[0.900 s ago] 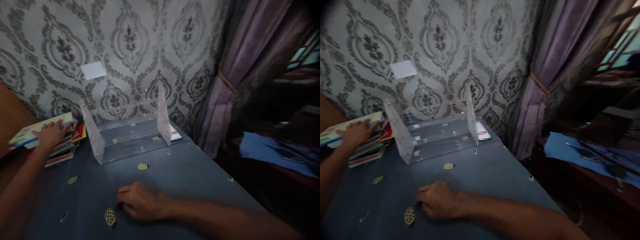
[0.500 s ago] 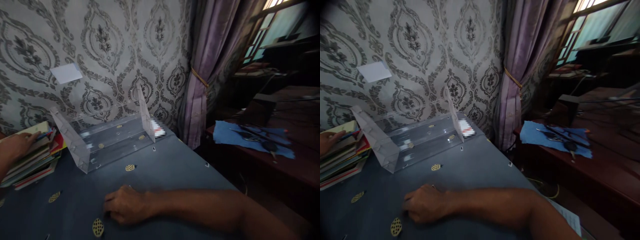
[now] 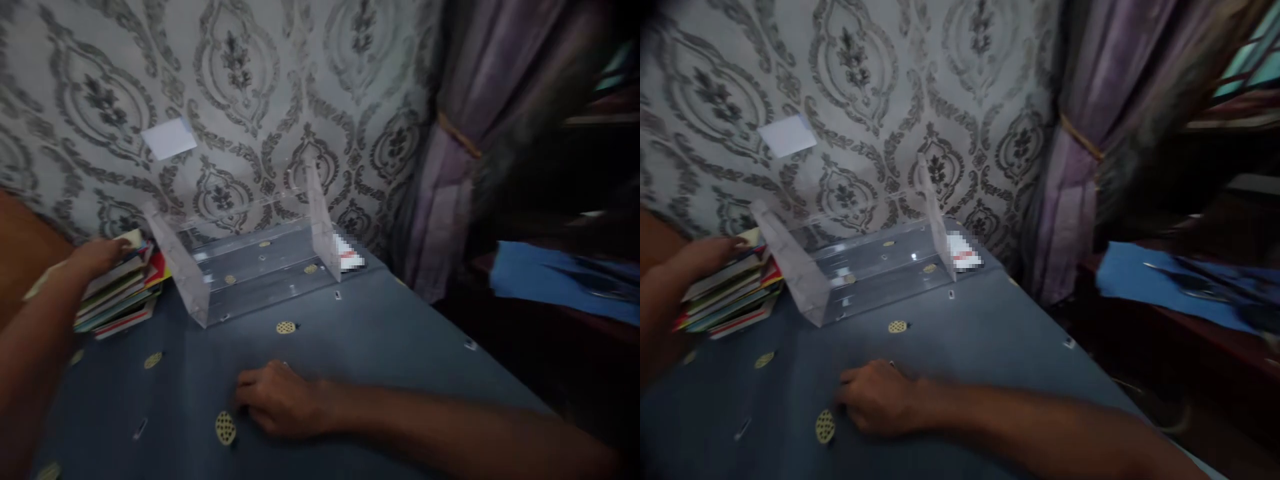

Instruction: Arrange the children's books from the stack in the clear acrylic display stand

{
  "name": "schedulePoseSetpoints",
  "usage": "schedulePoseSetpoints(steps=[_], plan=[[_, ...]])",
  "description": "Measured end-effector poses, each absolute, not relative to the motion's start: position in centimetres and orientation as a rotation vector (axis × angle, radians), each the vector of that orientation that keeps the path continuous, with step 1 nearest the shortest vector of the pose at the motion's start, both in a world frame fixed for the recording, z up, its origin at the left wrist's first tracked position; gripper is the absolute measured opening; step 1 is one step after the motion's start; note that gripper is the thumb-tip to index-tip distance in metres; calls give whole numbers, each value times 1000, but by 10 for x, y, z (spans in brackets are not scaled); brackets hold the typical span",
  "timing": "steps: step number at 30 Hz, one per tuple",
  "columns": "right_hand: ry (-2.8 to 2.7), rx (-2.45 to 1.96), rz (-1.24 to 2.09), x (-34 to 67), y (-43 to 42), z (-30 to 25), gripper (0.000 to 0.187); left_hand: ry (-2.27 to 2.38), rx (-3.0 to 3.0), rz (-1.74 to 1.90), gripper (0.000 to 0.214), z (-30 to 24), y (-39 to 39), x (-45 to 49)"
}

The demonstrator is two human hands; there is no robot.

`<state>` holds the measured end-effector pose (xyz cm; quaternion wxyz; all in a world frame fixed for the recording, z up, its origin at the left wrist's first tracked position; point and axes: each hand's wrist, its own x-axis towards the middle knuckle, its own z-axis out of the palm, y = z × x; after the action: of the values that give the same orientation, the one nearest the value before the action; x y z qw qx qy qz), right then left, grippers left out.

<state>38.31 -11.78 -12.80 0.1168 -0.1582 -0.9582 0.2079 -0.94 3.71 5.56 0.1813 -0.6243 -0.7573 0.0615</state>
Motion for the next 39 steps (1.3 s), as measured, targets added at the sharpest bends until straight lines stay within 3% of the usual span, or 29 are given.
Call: schedulePoseSetpoints(steps=[11, 21, 32, 37, 39], plan=[[-2730, -484, 823, 381, -117, -127, 22, -2056, -1808, 524, 34, 62, 54, -6], [-2704, -444, 824, 377, -116, -133, 25, -1925, -1800, 528, 59, 51, 46, -10], [-2685, -466, 876, 376, -117, -133, 28, -1924, -1767, 474, 42, 47, 1, -17], [-2681, -443, 892, 375, -117, -132, 30, -1981, -1695, 246, 69, 43, -24, -21], [-2686, -450, 883, 376, -117, -131, 31, -2036, -1633, 201, 68, 38, -26, -21]])
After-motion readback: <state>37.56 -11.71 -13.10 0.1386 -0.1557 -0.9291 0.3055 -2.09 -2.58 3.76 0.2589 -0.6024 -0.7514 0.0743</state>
